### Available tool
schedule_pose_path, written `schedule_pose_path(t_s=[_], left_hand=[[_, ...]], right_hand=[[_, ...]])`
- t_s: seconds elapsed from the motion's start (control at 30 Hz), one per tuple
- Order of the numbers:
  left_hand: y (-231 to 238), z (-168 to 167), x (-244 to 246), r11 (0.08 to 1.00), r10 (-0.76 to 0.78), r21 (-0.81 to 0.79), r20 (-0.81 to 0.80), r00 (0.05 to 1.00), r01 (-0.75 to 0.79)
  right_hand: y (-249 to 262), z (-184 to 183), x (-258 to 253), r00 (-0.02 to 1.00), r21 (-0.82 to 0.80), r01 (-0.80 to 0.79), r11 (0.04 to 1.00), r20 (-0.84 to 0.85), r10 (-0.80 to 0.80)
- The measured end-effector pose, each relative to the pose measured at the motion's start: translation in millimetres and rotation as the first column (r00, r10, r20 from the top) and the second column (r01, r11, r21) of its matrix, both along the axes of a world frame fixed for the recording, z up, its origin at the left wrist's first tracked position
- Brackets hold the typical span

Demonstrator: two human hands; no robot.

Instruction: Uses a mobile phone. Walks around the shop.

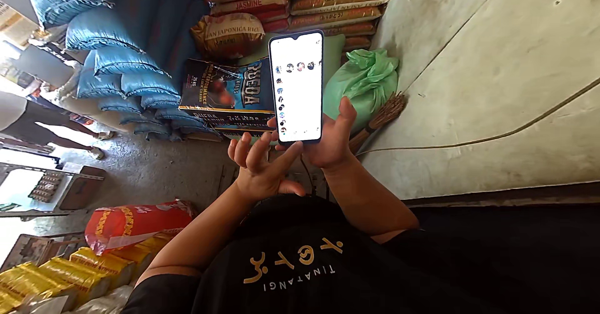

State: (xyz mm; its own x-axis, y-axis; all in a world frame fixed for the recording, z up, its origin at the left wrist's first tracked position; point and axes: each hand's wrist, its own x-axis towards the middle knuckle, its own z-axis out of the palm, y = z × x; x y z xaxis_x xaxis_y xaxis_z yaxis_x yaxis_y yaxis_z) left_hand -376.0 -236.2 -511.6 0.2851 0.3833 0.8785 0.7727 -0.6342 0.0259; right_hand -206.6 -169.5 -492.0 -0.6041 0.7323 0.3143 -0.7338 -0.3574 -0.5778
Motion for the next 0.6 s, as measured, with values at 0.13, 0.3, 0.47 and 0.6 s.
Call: schedule_pose_path(t_s=[0.13,0.3,0.47,0.6], left_hand=[[2.4,-0.8,-8.0,0.999,0.026,0.044,0.002,1.000,-0.026],[2.8,0.1,-10.2,0.998,0.041,0.043,-0.012,0.999,-0.041],[1.3,0.9,-11.4,0.997,0.067,0.040,-0.024,0.997,-0.066],[1.6,-0.7,-12.6,0.997,0.066,0.037,-0.021,0.998,-0.065]], right_hand=[[1.0,0.8,1.0,0.998,0.034,0.052,0.998,0.019,-0.053],[1.7,1.2,0.9,0.999,0.032,0.051,0.998,0.007,-0.051],[1.2,1.4,0.2,0.998,0.032,0.053,0.998,-0.024,-0.052],[0.9,0.3,0.1,0.999,0.028,0.047,0.998,-0.022,-0.047]])
